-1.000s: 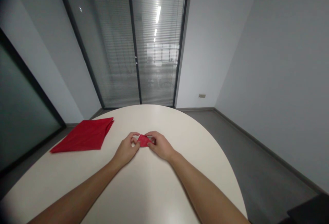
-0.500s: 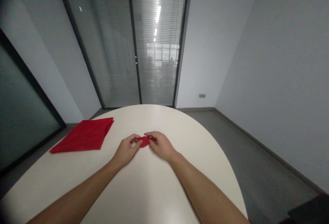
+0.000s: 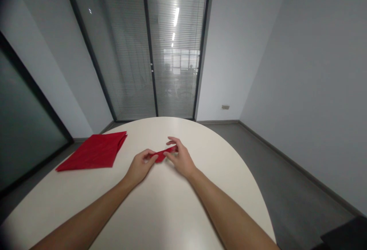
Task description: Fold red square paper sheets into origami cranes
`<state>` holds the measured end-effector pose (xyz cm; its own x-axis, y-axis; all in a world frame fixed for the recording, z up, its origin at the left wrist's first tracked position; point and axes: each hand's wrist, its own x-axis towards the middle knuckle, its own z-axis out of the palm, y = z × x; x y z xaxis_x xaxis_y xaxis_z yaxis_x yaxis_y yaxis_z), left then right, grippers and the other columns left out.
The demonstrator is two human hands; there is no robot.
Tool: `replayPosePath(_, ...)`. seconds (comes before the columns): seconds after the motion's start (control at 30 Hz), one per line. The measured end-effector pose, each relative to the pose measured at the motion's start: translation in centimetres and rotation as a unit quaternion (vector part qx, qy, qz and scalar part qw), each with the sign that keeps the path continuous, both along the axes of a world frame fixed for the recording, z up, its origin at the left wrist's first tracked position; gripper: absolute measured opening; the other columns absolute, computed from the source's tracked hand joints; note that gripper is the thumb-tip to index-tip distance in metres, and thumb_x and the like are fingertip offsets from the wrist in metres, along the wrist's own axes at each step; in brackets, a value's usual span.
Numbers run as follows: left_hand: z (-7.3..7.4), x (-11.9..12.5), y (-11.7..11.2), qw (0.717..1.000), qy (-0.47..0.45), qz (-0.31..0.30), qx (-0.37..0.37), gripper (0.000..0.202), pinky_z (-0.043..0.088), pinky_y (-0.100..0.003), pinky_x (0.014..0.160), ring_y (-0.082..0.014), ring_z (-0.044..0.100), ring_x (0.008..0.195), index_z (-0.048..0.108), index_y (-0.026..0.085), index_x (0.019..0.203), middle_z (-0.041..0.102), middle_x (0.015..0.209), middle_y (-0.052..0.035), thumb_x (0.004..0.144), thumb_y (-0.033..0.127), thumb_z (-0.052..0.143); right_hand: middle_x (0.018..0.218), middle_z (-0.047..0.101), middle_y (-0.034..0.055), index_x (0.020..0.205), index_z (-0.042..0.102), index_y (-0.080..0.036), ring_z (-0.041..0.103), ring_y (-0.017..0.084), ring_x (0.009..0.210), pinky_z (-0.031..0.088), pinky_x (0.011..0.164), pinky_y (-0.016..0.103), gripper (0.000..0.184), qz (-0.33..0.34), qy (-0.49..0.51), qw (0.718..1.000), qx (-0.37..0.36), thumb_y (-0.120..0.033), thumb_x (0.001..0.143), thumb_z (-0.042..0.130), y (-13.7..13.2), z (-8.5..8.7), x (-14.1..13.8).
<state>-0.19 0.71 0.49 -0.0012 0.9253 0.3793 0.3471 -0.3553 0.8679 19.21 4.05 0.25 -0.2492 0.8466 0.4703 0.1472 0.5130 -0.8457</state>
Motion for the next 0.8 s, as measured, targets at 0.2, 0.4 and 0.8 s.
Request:
replayPosePath(0.2,-0.5,0.0,0.5,0.987,-0.145,-0.054,-0.044,0.025,0.052,-0.031,0.079,-0.0207,0.070,0.080,0.064,0.017,0.081,0.075,0.083,-0.0062,0.075,0.040,0.073,0.103,0.070,0.0074,0.126,0.055,-0.020,0.066,0.018,0.089,0.051,0.087,0.036,0.059,0.119,0.073,0.984,-0.112,-0.039,0.077,0.080,-0.2,-0.4,-0.7)
replayPosePath(0.4,-0.5,0.1,0.5,0.990,-0.116,-0.061,-0.052,0.027,0.052,-0.031,0.078,-0.0201,0.069,0.079,0.068,0.017,0.083,0.075,0.083,-0.0058,0.079,0.044,0.069,0.082,0.072,0.0050,0.089,0.069,-0.016,0.065,0.019,0.078,0.048,0.078,0.033,0.032,0.120,0.027,0.983,-0.133,-0.046,0.080,0.075,-0.2,0.0,-0.4)
replayPosePath(0.8,-1.1,0.0,0.7,0.996,-0.057,-0.032,-0.066,0.024,0.046,-0.028,0.067,-0.0185,0.064,0.069,0.067,0.016,0.084,0.073,0.073,-0.0040,0.077,0.039,0.068,0.076,0.068,0.0004,0.096,0.062,-0.018,0.057,0.014,0.065,0.040,0.063,0.027,0.029,0.102,0.034,0.983,-0.146,-0.039,0.081,0.074,0.4,-1.2,-0.2)
